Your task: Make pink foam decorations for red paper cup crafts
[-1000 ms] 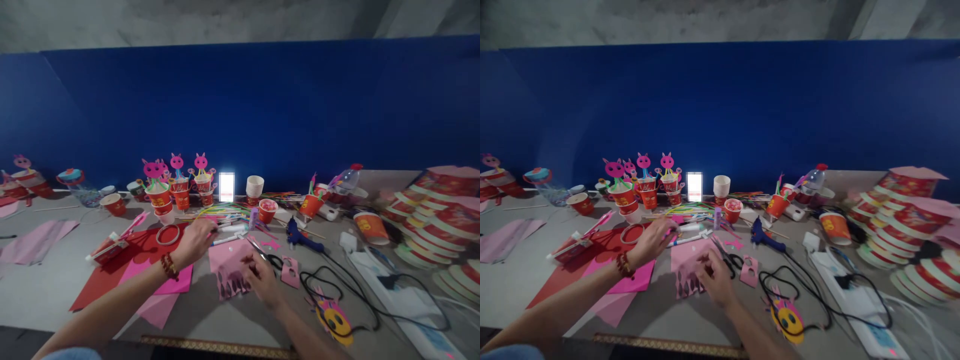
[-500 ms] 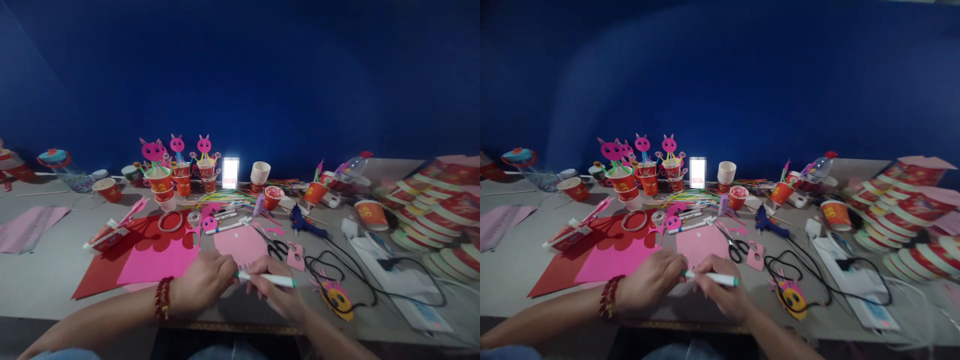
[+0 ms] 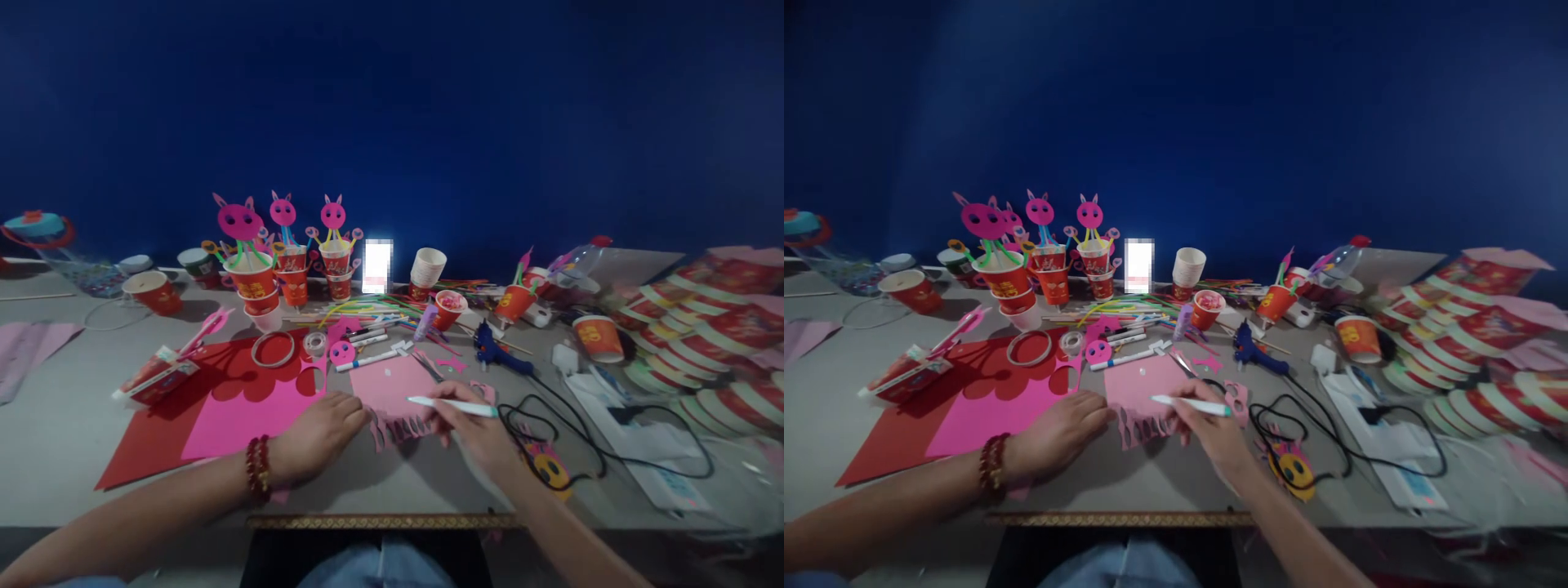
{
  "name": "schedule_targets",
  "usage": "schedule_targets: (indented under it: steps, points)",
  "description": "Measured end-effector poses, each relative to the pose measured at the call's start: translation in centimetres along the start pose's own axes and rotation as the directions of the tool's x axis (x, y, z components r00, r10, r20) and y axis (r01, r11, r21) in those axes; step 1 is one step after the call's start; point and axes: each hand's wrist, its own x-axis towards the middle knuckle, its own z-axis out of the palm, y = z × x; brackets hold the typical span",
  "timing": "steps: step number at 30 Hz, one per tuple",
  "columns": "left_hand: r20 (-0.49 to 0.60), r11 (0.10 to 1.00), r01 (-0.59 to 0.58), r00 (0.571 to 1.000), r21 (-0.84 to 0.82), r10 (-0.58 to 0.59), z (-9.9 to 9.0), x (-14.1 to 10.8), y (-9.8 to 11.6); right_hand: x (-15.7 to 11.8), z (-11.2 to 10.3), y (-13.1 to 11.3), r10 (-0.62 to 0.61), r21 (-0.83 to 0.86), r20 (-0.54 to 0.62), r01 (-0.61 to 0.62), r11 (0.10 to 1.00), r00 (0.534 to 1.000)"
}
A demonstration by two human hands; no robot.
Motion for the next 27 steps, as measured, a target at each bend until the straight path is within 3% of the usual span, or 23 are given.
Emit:
schedule_targets:
  steps: [3, 11, 19, 27]
  points:
    - [0.011, 0.999, -0.005, 1.0, 0.045, 0.005, 1.1, 1.0, -0.1, 1.7, 2.1, 1.7, -0.023, -0.068, 0.09, 0.03, 0.997, 0.996]
    - [-0.05, 0.993, -0.081, 0.995, 0.089, 0.086, 2.1, 0.2, -0.5, 3.4, 3.6, 2.6, -0.091, -0.217, 0.099, 0.111, 0.97, 0.991]
    - [-0.086, 0.995, -0.103, 0.991, 0.004, 0.103, 2.3, 0.3, -0.7, 3.6, 3.5, 4.6, -0.193, -0.329, 0.036, 0.194, 0.924, 0.981]
    - [-0.069, 0.998, -0.066, 0.995, 0.022, 0.067, 3.6, 0.3, -1.0, 3.8, 3.4, 4.7, -0.165, -0.412, 0.117, 0.199, 0.889, 0.979]
